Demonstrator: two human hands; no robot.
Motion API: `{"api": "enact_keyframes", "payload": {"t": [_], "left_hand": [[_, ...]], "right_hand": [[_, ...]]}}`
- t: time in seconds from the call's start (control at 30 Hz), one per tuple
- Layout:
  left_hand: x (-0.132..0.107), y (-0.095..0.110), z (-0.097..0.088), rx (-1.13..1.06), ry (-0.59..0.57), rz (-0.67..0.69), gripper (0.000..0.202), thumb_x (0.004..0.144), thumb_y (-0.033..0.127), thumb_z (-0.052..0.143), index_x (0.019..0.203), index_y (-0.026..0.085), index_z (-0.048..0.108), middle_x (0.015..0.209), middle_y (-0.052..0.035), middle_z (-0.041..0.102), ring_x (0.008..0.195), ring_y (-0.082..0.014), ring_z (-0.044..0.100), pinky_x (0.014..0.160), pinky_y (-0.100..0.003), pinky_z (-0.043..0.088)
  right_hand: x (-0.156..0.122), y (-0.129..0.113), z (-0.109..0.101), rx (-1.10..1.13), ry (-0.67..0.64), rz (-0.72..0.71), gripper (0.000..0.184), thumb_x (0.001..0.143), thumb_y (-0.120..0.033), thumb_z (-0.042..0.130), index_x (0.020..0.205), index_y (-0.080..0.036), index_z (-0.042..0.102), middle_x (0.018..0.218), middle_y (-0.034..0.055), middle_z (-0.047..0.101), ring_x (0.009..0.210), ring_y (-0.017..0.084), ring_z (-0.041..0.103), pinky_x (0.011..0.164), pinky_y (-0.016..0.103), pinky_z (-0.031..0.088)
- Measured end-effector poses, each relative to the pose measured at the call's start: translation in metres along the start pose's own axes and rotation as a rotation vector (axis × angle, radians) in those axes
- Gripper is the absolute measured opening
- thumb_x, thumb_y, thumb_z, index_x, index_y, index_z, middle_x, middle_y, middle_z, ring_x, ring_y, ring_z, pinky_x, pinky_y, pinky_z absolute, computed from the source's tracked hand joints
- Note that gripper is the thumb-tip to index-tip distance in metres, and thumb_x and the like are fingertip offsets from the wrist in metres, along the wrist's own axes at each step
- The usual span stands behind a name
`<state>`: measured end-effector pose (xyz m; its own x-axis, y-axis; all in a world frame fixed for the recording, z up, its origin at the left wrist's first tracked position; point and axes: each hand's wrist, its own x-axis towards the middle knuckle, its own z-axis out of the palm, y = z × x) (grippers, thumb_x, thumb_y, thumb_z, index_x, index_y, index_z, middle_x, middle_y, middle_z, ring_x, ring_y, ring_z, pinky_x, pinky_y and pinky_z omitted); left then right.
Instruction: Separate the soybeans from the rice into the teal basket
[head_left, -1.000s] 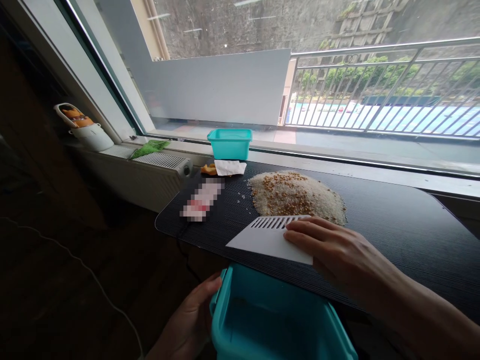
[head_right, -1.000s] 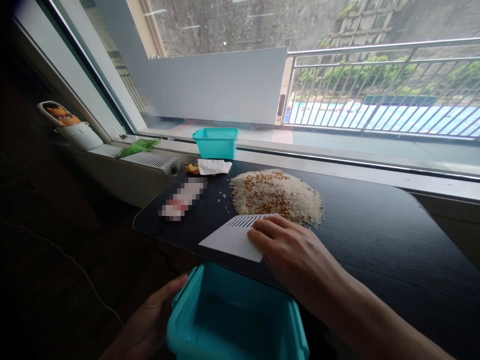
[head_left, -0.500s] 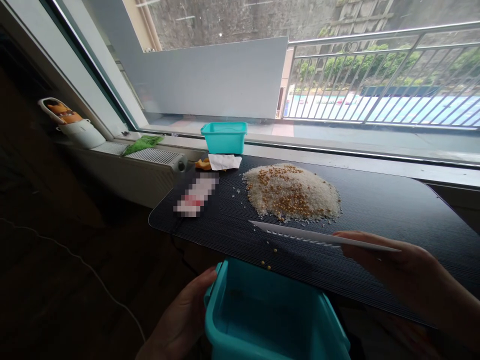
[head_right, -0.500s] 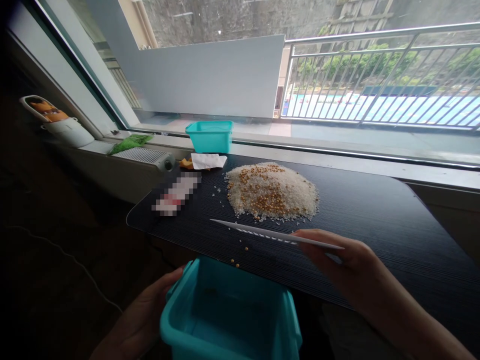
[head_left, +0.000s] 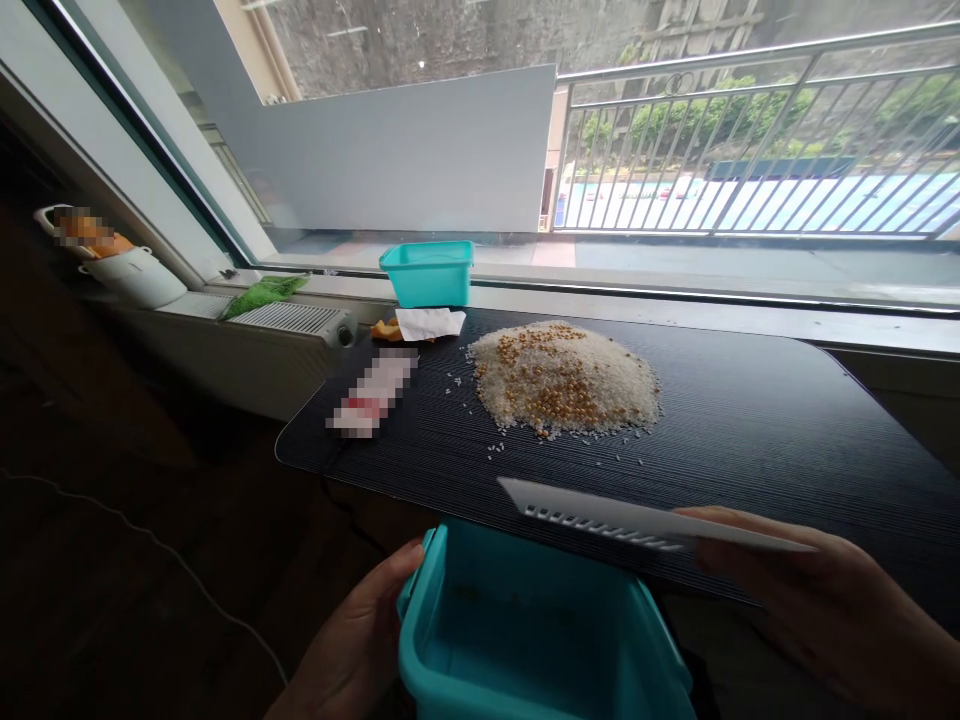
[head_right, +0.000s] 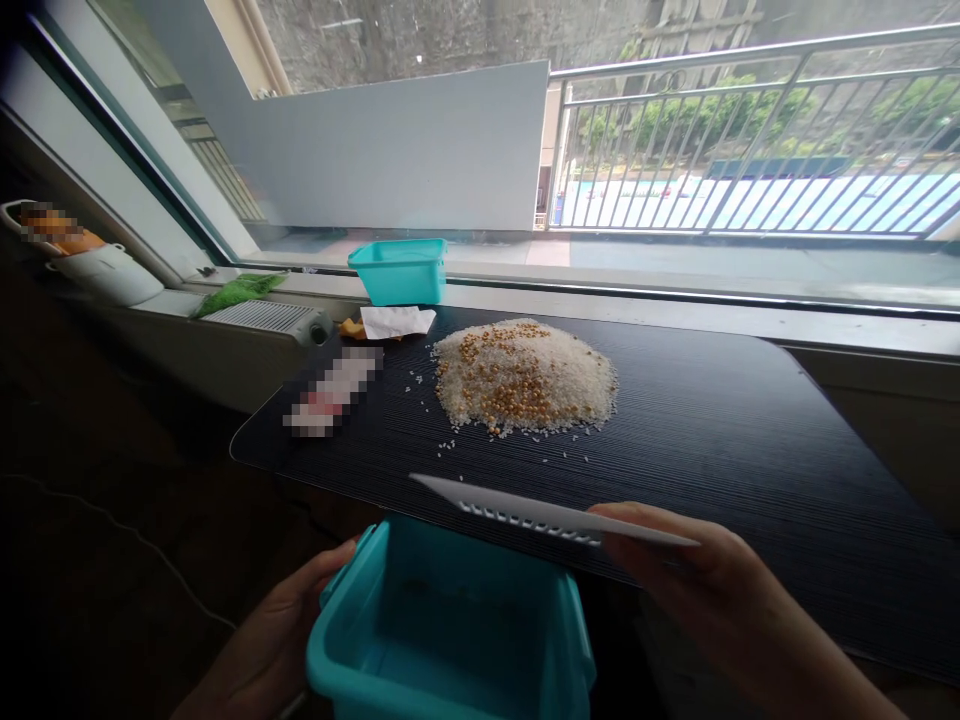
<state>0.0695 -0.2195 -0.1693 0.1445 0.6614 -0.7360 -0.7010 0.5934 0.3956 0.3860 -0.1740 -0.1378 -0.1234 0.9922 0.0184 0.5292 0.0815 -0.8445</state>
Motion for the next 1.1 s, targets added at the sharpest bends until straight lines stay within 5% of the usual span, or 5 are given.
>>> {"api": "enact_keyframes", "payload": {"t": [0.07,0.27,0.83,1.1], "left_hand": [[0.000,-0.001,-0.001,0.007,0.018,0.009,0.010,0.079,0.015,0.062,0.085,0.012,0.069,0.072,-0.0055,0.072,0.068,-0.0187,0.068,0.075,-0.034,0.054],[0.001,-0.003,-0.002,-0.009,0.034,-0.038,0.010,0.076,0.015,0.065,0.085,0.012,0.069,0.067,-0.0046,0.071,0.074,-0.0216,0.069,0.073,-0.031,0.053],[0.003,-0.004,-0.005,-0.011,0.060,-0.021,0.021,0.074,0.015,0.068,0.095,0.012,0.069,0.078,-0.0065,0.074,0.084,-0.0252,0.069,0.077,-0.034,0.053],[0.002,-0.001,-0.006,0.002,0.022,-0.015,0.020,0.075,0.014,0.066,0.095,0.011,0.068,0.081,-0.0070,0.074,0.085,-0.0250,0.069,0.077,-0.033,0.053]], "right_hand": [[0.006,-0.002,0.000,0.037,-0.052,-0.013,0.029,0.071,-0.052,0.061,0.084,-0.031,0.077,0.085,0.0027,0.076,0.078,0.027,0.070,0.066,0.031,0.057],[0.035,0.001,-0.002,-0.048,0.186,-0.166,0.033,0.070,-0.053,0.062,0.086,-0.027,0.076,0.073,0.0021,0.074,0.070,0.023,0.068,0.067,0.031,0.056],[0.044,-0.004,-0.003,-0.083,0.195,-0.122,0.043,0.066,-0.059,0.061,0.083,-0.022,0.076,0.063,0.0029,0.071,0.060,0.021,0.065,0.057,0.031,0.053],[0.043,-0.012,0.003,-0.065,0.067,-0.116,0.041,0.069,-0.056,0.061,0.084,-0.020,0.076,0.069,0.0051,0.072,0.066,0.021,0.064,0.064,0.033,0.053]]}}
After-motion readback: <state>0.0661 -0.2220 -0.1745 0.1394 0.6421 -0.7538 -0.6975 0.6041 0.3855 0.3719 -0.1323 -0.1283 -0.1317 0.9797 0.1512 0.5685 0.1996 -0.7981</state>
